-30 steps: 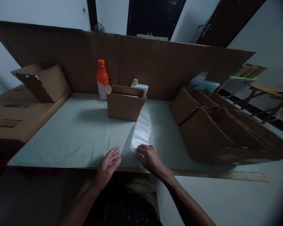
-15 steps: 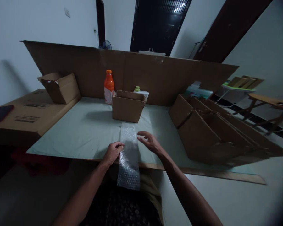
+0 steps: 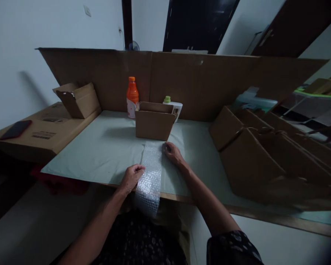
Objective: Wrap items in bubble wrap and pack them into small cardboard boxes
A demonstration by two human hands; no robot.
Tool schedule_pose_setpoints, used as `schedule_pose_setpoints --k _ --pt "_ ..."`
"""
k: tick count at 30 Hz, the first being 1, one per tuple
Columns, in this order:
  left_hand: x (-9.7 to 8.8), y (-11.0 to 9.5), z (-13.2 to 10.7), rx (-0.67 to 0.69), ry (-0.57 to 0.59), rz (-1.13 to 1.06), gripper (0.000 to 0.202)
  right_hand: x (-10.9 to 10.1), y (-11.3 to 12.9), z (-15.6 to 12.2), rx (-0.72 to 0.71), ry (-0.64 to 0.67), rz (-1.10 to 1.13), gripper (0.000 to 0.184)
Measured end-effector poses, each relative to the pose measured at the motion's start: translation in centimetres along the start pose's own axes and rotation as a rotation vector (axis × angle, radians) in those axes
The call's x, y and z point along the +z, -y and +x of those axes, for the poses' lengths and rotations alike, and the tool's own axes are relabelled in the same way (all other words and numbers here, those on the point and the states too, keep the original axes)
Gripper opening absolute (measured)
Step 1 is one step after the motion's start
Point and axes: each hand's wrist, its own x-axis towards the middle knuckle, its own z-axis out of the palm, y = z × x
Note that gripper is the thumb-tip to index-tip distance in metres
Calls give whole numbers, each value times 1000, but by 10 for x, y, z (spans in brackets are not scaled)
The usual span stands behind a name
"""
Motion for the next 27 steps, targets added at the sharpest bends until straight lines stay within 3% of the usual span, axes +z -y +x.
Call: schedule_pose_setpoints --k 4,10,21,25,27 --pt "-1 -4 -4 -52 14 40 37 8 9 -19 -98 -8 -62 43" --pt "-2 -11 -4 -121 34 168 42 25 46 -32 -315 177 -133 34" --pt "0 -10 0 -80 88 361 35 24 50 -34 -278 185 -343 45" --pt "3 -9 -4 -2 60 472 30 24 53 -34 -279 208 -383 47" --pt "3 -11 -8 76 8 539 40 23 55 -34 -267 224 -405 48"
